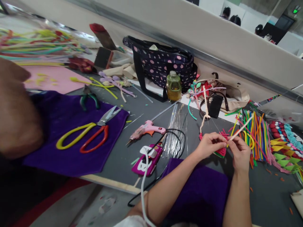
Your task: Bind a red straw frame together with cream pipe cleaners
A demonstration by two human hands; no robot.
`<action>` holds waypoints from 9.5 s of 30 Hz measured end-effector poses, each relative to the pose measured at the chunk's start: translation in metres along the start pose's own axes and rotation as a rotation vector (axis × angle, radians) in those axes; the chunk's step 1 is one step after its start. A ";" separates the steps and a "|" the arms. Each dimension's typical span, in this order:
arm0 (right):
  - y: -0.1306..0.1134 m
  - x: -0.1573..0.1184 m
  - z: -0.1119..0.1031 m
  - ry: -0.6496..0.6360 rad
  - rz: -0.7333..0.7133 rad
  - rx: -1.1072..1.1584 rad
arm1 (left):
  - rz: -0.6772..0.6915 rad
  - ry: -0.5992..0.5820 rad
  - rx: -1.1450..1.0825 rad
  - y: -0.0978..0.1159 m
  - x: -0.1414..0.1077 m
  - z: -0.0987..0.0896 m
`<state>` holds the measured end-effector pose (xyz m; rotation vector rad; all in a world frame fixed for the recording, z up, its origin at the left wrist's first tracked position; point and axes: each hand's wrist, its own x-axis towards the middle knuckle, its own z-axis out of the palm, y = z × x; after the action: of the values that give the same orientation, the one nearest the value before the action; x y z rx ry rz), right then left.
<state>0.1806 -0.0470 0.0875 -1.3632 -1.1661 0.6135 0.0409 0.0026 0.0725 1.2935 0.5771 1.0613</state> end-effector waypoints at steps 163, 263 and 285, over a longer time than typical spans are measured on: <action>-0.018 -0.015 0.009 -0.072 -0.197 -0.230 | -0.127 0.273 -0.211 0.015 -0.002 0.004; -0.029 -0.024 0.019 0.064 -0.503 -0.744 | -0.122 0.310 -0.341 0.017 -0.006 0.009; -0.013 -0.010 0.023 -0.201 0.552 0.564 | -0.223 0.307 -0.533 0.018 -0.003 0.007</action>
<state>0.1529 -0.0490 0.0932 -1.1350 -0.6719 1.3851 0.0400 -0.0041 0.0905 0.5926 0.5985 1.1345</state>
